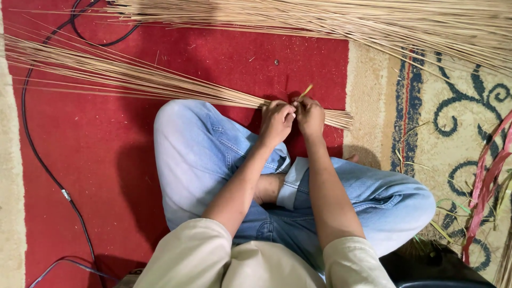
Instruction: The person bundles and ties long wooden sticks together to make a broom while sitting on the floor.
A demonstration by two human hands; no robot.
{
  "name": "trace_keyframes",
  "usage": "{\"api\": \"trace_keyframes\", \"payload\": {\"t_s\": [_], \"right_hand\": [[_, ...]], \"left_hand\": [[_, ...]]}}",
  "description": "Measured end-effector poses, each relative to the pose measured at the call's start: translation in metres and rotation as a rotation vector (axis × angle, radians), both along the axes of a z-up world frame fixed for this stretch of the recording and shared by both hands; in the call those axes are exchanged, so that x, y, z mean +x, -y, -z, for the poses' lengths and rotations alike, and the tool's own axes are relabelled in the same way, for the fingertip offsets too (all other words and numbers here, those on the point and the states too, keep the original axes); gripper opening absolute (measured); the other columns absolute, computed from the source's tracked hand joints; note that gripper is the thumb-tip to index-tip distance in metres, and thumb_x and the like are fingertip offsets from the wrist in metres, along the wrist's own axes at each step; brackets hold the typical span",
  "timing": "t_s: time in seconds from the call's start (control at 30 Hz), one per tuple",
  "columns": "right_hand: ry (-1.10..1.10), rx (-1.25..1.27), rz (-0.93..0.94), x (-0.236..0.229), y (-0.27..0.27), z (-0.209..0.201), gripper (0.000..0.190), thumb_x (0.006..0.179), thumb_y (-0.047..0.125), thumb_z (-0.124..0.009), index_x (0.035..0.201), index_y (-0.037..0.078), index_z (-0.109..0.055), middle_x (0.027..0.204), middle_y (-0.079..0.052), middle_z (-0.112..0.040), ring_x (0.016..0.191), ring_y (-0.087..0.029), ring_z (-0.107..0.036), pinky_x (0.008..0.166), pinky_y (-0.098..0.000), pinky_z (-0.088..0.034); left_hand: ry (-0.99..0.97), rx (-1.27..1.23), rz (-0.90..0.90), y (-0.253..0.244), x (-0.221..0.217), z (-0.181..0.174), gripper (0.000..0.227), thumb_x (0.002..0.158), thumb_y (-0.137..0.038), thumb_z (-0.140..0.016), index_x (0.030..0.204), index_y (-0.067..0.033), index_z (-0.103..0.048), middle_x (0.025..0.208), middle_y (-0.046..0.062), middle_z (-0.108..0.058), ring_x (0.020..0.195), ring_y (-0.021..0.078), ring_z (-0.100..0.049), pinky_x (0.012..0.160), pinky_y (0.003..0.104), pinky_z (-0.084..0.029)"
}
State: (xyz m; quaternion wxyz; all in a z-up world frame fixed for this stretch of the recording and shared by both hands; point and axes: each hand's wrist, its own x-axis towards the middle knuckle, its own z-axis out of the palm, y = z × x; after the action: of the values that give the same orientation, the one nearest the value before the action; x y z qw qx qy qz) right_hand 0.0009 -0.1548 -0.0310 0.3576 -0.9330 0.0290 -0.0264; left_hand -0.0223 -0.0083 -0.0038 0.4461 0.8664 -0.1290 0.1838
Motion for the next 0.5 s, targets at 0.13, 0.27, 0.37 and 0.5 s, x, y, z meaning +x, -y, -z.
{"api": "trace_keyframes", "payload": {"t_s": [0.13,0.27,0.37,0.5], "right_hand": [[0.015,0.008,0.020,-0.003,-0.005,-0.003,0.005,0.094,0.015,-0.073,0.099,0.014,-0.072,0.088,-0.010,-0.076,0.094,-0.038,-0.069,0.084,-0.0515,-0.055],[0.071,-0.075,0.080,-0.007,-0.001,0.016,0.007,0.093,0.017,-0.073,0.089,0.018,-0.067,0.085,-0.002,-0.075,0.092,-0.029,-0.070,0.092,-0.0431,-0.049],[0.100,-0.109,0.104,-0.003,0.002,0.024,0.011,0.092,0.020,-0.075,0.087,0.021,-0.066,0.083,0.004,-0.075,0.092,-0.023,-0.069,0.095,-0.0394,-0.045],[0.051,-0.045,0.121,-0.005,0.000,0.018,0.013,0.093,0.020,-0.075,0.088,0.027,-0.066,0.085,0.013,-0.074,0.095,-0.016,-0.065,0.095,-0.0334,-0.038]], "left_hand": [[-0.062,0.057,-0.014,0.006,0.003,0.035,0.011,0.082,-0.017,-0.076,0.086,-0.0179,-0.066,0.088,-0.001,-0.073,0.099,0.0188,-0.070,0.091,0.039,-0.046],[-0.278,0.049,-0.051,0.010,0.007,0.043,0.011,0.082,-0.029,-0.075,0.087,-0.0222,-0.068,0.085,-0.002,-0.072,0.094,0.0227,-0.070,0.088,0.044,-0.048],[-0.418,0.013,-0.054,0.009,0.012,0.029,0.013,0.084,-0.034,-0.073,0.089,-0.0225,-0.069,0.088,-0.002,-0.072,0.098,0.0232,-0.070,0.092,0.044,-0.046],[-0.538,-0.046,-0.038,0.007,0.016,0.019,0.013,0.085,-0.034,-0.070,0.090,-0.0218,-0.072,0.091,0.001,-0.072,0.100,0.0255,-0.070,0.096,0.041,-0.046]]}}
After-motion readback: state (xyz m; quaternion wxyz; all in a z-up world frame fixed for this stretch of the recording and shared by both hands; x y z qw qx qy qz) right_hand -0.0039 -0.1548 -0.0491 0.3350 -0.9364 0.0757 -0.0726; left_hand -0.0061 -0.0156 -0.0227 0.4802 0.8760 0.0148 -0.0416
